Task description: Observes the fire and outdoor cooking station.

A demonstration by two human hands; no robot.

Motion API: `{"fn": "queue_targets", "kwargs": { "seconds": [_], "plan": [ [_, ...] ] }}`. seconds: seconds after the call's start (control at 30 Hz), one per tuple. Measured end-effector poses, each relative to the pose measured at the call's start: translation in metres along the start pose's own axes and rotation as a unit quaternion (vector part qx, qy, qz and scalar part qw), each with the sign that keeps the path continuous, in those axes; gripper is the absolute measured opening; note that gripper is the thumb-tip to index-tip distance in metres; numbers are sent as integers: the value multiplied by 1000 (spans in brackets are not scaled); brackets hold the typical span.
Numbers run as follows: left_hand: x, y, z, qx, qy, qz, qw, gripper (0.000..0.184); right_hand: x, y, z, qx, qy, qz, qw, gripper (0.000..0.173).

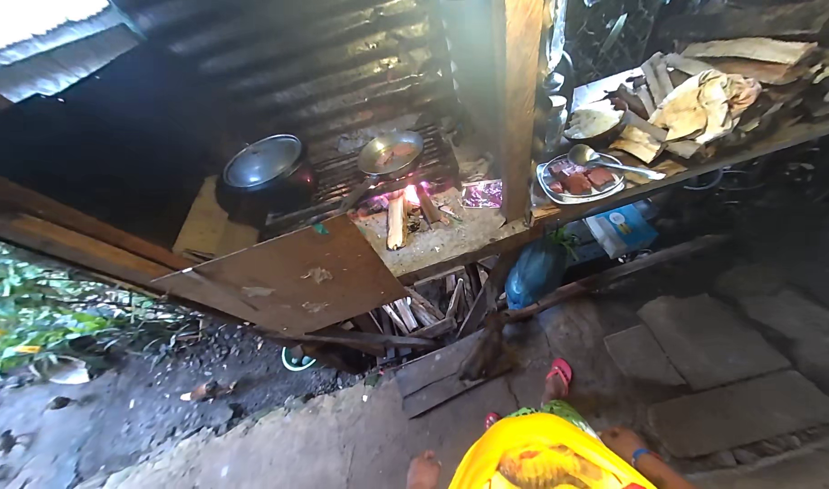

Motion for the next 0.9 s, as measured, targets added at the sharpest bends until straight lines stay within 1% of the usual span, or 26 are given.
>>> {"fn": "queue_targets", "kwargs": {
  "seconds": [0.2,0.37,0.67,0.77,0.9],
  "plan": [
    [2,1,-3,1,-1,1,1000,39,8,-1,-6,4,0,-9,1000,49],
    [4,4,-2,5,0,7,1000,39,10,-3,-7,8,2,-11,1000,51],
    [2,3,-2,-4,-6,3,1000,38,-6,-9,8,15,5,-8,1000,51],
    [4,4,-1,4,-4,4,1000,39,-5,-8,7,9,3,-10,1000,55],
    [1,3,-1,0,3,4,1000,40,-18,-11,17,9,11,5,1000,63]
  ]
}}
Point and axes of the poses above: each hand's wrist, its own x-axis towards the middle knuckle, its own y-axis out of the palm, z = x × y, the point moved 6 cm from there along x, towards the middle knuckle, and after that the axes turned 8 degrees about -y, right-handed, at the moved point
